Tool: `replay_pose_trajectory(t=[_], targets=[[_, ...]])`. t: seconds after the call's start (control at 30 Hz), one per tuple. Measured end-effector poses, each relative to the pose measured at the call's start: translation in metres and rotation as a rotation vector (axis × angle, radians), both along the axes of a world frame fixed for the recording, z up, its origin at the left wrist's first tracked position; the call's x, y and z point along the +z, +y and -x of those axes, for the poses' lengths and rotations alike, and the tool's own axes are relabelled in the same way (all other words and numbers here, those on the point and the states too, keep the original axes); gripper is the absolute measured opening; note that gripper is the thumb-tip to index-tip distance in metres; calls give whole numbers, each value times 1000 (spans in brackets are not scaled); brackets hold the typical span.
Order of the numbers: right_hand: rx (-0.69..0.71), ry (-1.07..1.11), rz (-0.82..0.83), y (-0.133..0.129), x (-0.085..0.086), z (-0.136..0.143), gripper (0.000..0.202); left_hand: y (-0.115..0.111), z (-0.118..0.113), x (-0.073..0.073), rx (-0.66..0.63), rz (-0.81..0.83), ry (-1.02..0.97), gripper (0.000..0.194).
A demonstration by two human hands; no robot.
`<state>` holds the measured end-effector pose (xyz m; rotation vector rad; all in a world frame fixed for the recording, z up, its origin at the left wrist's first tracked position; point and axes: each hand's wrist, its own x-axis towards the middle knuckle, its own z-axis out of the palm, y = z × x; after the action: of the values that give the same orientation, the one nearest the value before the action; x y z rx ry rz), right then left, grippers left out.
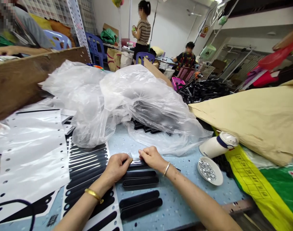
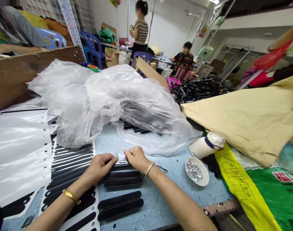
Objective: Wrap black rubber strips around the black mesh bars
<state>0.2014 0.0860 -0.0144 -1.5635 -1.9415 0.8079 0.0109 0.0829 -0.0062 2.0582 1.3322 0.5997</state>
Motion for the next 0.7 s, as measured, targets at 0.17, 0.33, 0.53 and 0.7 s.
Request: replay_pose_trajectory(t=[0.17, 0.33, 0.53, 0.7], targets=[[2, 35, -8, -21, 9, -24, 9, -1, -3, 11, -162, -24, 38, 27], [-88, 4, -146, -61, 9, -26, 20, -25, -4, 17, -177, -129, 106, 28], [-84, -65, -301, -88, -10, -3, 11, -66, -13, -3, -206, -396, 235, 45], [-27, -104, -316, -86, -14, -6, 28, -73, -10, 4, -159, -416, 231, 48]])
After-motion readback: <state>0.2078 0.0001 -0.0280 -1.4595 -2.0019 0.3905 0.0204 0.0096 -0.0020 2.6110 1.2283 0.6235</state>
